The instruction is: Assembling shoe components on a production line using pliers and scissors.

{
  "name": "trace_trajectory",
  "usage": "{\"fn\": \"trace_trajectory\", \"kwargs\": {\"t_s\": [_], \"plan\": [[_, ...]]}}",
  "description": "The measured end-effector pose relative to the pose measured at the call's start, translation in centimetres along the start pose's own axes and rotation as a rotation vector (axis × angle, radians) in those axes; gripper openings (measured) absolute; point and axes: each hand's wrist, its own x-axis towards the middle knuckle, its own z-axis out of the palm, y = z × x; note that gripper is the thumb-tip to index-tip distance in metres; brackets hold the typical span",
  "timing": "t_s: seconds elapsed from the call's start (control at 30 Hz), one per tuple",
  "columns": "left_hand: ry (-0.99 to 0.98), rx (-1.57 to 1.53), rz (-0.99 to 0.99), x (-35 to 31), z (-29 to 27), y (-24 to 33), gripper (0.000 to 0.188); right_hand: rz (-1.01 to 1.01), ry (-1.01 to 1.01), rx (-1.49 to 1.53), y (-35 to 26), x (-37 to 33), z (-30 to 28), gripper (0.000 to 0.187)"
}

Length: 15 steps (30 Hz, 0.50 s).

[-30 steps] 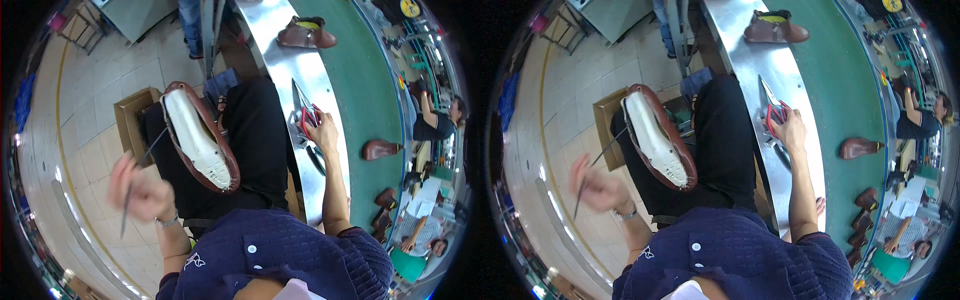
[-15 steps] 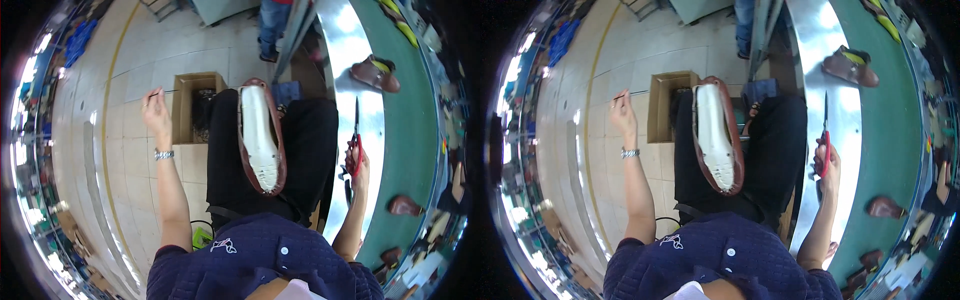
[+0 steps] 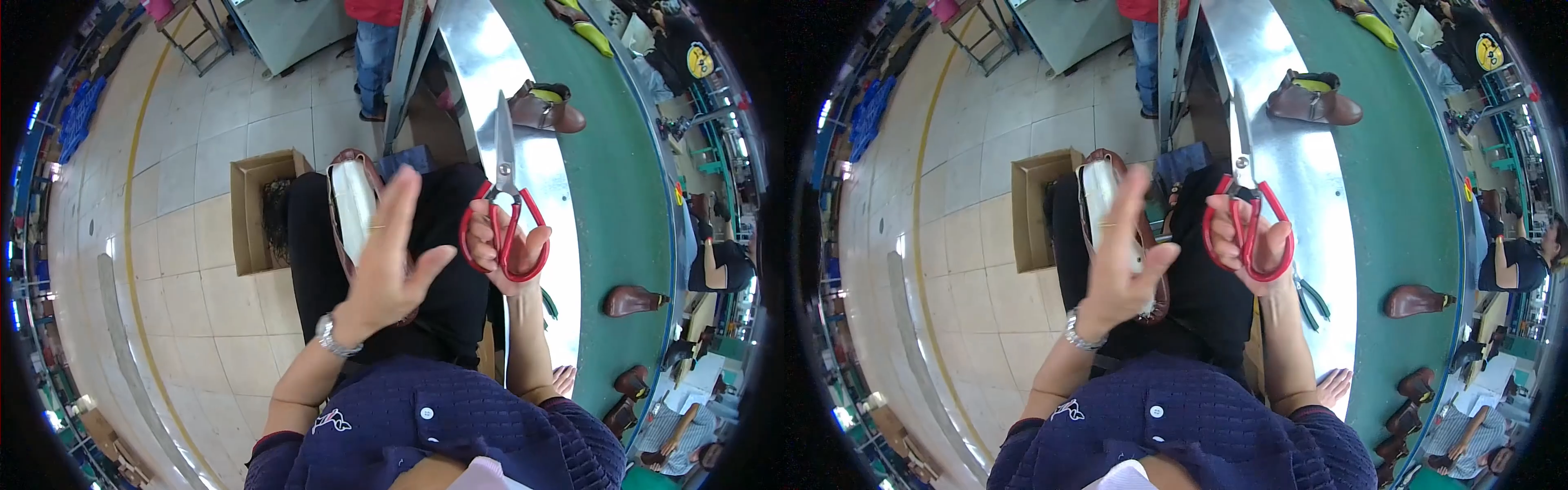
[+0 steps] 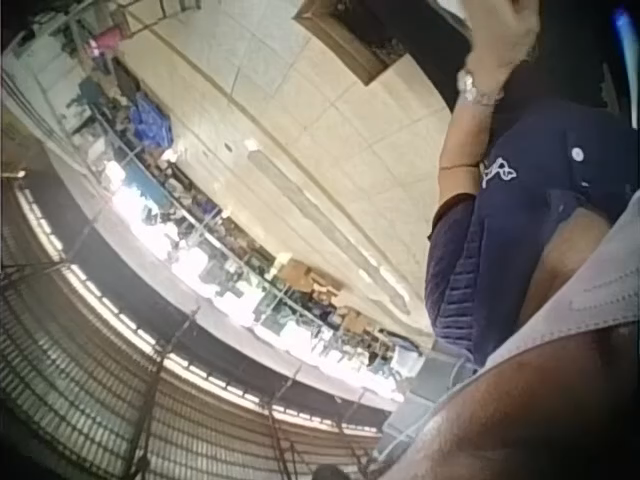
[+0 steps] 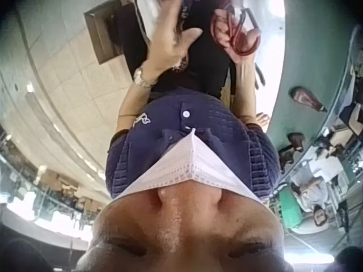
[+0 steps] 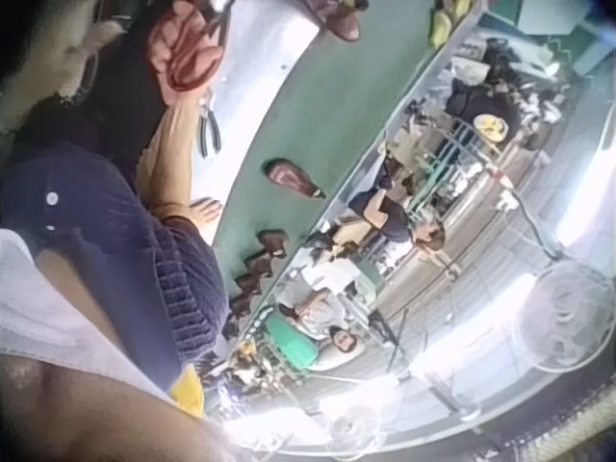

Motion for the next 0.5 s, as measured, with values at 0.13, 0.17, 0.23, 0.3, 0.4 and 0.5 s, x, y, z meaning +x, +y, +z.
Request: {"fn": "trace_trajectory", "kwargs": {"t_s": [0.13, 0.17, 0.23, 0.3, 0.4, 0.5], "plan": [[-0.271, -0.800, -0.414, 1.7, 2.8, 0.8, 0.054, 0.011, -0.164, -0.006, -0.6, -0.8, 1.4, 0.122], [-0.418, -0.892, -0.417, 2.2, 2.4, 0.9, 0.051, -0.035, -0.088, -0.058, -0.9, -1.1, 1.7, 0.122], [-0.355, -0.875, -0.386, 2.6, 3.0, 1.2, 0.037, 0.001, -0.268, -0.006, -2.0, -1.5, 0.5, 0.102], [-0.393, -0.844, -0.486, 3.8, 2.6, 0.8, 0.029, -0.005, 0.159, -0.452, -3.2, -2.9, -0.3, 0.074], [-0.263, -0.727, -0.440, 6.0, 1.8, 1.3, 0.025, -0.045, 0.174, -0.289, -6.6, -3.9, -1.3, 0.055], [-0.271, -0.637, -0.382, 8.3, 2.4, 1.1, 0.026, -0.207, 0.319, -0.282, -6.4, -3.7, 1.4, 0.048]]}}
